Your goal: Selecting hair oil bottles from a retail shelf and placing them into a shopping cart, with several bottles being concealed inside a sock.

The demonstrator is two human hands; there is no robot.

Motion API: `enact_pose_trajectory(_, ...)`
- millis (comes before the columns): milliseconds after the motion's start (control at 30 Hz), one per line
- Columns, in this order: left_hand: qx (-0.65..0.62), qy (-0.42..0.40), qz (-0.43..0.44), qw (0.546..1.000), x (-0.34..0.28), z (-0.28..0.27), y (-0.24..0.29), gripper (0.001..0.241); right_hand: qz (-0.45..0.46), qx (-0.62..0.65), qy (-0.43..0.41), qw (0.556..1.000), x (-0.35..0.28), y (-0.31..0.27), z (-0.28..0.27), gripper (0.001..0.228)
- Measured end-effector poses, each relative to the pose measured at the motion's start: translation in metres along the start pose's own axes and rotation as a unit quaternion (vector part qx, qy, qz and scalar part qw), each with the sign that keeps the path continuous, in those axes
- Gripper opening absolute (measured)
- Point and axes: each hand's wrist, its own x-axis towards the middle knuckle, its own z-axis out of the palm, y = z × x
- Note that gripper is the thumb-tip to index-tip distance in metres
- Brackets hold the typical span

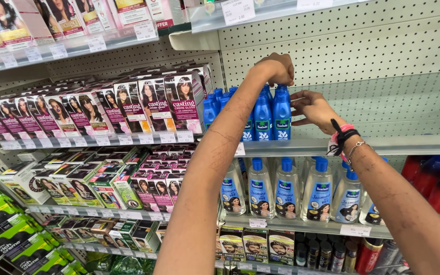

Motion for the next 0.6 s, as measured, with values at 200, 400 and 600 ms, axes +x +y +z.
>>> enact_pose_trajectory(200, 0.007, 0.178, 0.087, 0.980, -0.045, -0.001, 0.008, 0.027, -0.064, -0.050, 0.077, 0.994, 0.011, 0.021, -0.014, 0.035)
enact_pose_trajectory(400, 0.063, 0.405, 0.227, 0.883, -0.181, 0.026, 0.047, 0.028, -0.333, -0.223, 0.274, 0.874, -0.082, -0.003, 0.018, 0.025)
enact_pose_trajectory(600, 0.045, 0.474, 0.292, 0.829, -0.316, 0.130, 0.047, 0.024, -0.416, -0.287, 0.305, 0.807, -0.190, 0.052, 0.090, 0.021)
